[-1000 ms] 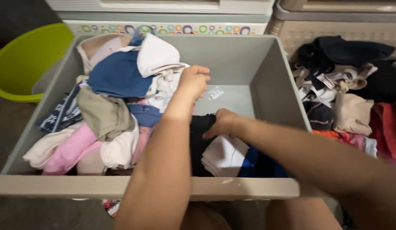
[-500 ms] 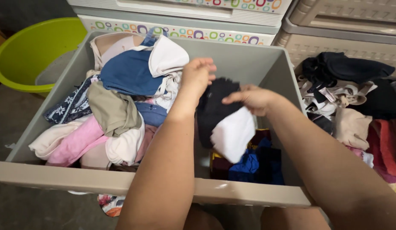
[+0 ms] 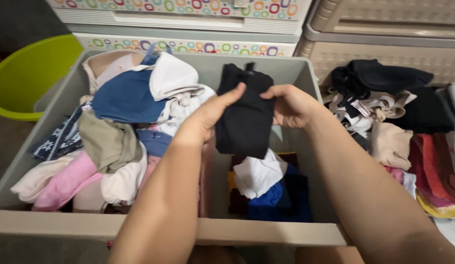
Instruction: The person sorts and folds various clothing items from a drawer, placing them into a pink organizer. They handle underwear, socks, and small garments, arranging them neatly within the drawer compartments.
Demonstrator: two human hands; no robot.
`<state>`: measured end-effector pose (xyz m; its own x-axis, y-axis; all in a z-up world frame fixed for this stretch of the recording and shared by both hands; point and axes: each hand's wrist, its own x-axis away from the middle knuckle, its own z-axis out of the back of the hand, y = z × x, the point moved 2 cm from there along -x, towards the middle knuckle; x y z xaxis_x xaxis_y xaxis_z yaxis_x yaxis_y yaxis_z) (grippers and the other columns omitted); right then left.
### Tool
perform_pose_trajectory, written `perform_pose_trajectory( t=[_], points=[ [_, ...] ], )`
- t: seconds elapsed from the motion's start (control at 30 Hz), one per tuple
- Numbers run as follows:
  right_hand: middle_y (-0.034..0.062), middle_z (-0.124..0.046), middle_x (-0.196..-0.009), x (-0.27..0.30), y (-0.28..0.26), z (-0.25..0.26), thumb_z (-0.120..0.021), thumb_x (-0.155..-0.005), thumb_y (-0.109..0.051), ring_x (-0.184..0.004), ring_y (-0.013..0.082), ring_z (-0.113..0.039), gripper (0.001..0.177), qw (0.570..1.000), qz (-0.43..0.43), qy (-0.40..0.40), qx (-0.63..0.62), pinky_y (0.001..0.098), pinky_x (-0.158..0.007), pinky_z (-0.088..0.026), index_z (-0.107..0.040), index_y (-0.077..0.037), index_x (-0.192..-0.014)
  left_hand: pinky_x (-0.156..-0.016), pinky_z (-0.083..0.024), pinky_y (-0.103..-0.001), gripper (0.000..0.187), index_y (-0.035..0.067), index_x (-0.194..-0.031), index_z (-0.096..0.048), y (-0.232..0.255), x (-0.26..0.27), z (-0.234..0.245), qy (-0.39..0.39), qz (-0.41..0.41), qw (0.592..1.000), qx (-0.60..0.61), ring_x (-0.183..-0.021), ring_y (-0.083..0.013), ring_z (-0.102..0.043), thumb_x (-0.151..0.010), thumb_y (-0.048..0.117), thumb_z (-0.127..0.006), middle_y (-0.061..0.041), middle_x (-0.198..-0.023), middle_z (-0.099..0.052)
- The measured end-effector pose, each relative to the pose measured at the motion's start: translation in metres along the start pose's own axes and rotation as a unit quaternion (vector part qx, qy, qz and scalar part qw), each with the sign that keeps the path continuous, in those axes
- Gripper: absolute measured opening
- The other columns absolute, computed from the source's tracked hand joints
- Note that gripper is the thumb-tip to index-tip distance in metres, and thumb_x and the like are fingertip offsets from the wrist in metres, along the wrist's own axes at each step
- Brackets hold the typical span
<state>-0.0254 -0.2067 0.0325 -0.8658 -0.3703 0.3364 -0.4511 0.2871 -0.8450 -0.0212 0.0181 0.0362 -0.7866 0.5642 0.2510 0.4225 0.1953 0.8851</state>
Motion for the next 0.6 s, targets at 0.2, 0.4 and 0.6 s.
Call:
perform_pose_trajectory(
  t=[0.2, 0.4, 0.6],
  points=[
    [0.0099, -0.07, -0.113, -0.009, 0.001, -0.016, -0.074, -0.086, -0.03, -0.098, 0.0195, -0.069, 0.056, 0.923, 0.099, 0.283, 0.243, 0.0389, -0.081, -0.061, -0.052, -0.011, -0.133, -0.091, -0.057, -0.038, 0.053, 0.004, -0.132, -0.061, -0.012, -0.022, 0.0, 0.098, -0.176, 0.979, -0.003, -0.108, -0.0226, -0.072, -0.086, 0.024, -0.077, -0.012, -0.12, -0.074],
    [0.0077, -0.069, -0.126, -0.005, 0.009, -0.043, -0.073, -0.09, -0.034, -0.116, 0.0182, -0.065, 0.061, 0.937, 0.219, 0.07, 0.263, 0.0344, -0.1, -0.05, -0.054, -0.005, -0.14, -0.089, -0.047, -0.043, 0.069, 0.01, -0.148, -0.054, -0.005, -0.013, -0.012, 0.065, -0.037, 0.989, 0.126, -0.114, -0.0215, -0.062, -0.093, 0.052, -0.059, -0.007, -0.132, -0.066],
    [0.0132, -0.071, -0.12, -0.008, 0.003, -0.034, -0.071, -0.087, -0.026, -0.115, 0.0281, -0.068, 0.051, 0.979, 0.182, 0.034, 0.089, 0.0428, -0.104, -0.052, -0.062, 0.002, -0.129, -0.102, -0.048, -0.029, 0.066, 0.01, -0.146, -0.056, -0.005, -0.01, -0.011, 0.064, -0.229, 0.966, -0.1, -0.119, -0.0171, -0.065, -0.089, 0.037, -0.074, -0.008, -0.129, -0.07]
  ],
)
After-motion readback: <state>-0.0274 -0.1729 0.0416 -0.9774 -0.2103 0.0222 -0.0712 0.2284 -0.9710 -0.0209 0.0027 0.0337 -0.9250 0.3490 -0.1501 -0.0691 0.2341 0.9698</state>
